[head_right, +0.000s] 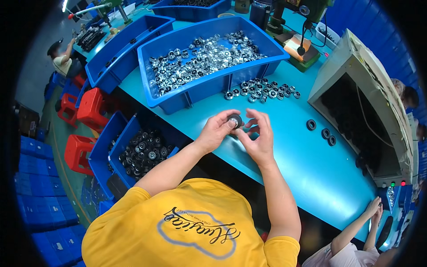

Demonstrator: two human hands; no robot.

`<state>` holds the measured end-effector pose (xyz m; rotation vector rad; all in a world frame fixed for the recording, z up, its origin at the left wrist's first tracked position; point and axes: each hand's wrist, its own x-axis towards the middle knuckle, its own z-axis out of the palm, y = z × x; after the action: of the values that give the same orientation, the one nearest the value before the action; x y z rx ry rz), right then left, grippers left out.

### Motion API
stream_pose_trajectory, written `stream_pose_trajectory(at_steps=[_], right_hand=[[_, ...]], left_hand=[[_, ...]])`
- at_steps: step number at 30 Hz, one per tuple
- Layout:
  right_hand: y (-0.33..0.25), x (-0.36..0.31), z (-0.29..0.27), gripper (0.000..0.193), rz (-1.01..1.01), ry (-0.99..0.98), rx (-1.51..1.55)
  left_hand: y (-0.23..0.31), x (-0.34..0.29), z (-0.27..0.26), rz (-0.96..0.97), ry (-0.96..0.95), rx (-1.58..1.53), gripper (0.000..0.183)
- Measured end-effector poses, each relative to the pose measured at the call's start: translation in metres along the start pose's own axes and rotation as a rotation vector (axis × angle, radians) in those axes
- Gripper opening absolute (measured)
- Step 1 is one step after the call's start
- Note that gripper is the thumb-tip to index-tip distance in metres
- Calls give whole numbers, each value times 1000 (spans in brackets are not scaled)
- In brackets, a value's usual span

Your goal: Assembling small metal components into black plastic rings at a factory workbench.

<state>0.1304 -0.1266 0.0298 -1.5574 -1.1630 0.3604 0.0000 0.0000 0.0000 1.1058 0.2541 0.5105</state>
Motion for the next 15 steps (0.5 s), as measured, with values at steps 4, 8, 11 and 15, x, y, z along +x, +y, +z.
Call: stream_pose_trajectory(at_steps=[4, 8, 11, 15], right_hand=[[2, 1, -4, 44, 58, -63, 3], [2, -2, -5, 38, 93, -91, 82], [3, -2, -2, 39, 32, -75, 74], [-2, -3, 1, 38, -46, -49, -30]], left_hand=[[-4, -2, 4, 56, 7, 34, 34], [-5, -6, 9, 106, 84, 217, 29], [3, -11, 13, 114, 134, 301, 26], [0, -12, 10, 102, 164, 263, 25]])
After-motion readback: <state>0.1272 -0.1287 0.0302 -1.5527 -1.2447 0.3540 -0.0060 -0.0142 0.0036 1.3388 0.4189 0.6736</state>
